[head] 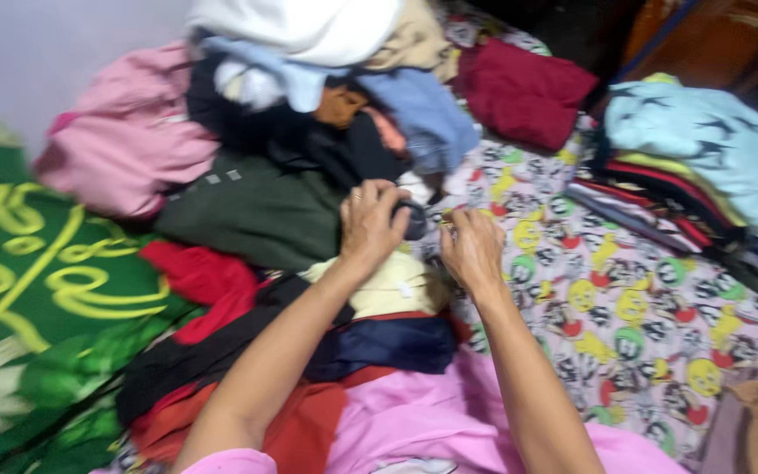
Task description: The person folds multiple items of clothing, including a patterned shirt, a pair of pink shorts, a red and black top, and a tan garment, and places them onto stacks on a bed.
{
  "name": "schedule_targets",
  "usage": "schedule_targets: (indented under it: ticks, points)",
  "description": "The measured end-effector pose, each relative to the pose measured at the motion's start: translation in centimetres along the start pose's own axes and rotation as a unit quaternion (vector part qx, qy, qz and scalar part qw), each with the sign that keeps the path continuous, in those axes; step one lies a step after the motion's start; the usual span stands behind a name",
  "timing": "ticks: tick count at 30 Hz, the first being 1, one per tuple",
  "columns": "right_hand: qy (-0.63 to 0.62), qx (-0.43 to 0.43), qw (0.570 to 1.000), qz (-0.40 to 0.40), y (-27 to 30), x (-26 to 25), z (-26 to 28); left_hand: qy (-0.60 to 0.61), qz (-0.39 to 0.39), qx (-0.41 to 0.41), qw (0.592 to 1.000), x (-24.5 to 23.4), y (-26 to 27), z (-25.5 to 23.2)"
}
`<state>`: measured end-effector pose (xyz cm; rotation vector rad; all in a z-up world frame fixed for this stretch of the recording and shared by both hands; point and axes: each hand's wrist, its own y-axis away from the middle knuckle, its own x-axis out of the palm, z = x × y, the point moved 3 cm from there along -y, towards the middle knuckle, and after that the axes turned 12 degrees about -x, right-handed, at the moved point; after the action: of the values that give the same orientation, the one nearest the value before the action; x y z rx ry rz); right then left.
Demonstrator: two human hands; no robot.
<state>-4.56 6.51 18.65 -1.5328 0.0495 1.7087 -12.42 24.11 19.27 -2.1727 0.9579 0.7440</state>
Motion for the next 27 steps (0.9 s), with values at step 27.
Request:
schedule_targets:
  ticks: [27]
  points:
    - [-0.079, -0.098, 0.966, 0.227, -7.2, 11.4, 19.3, -0.222, -0.156, -0.239, 0.932, -19.3, -4.1, 22.5]
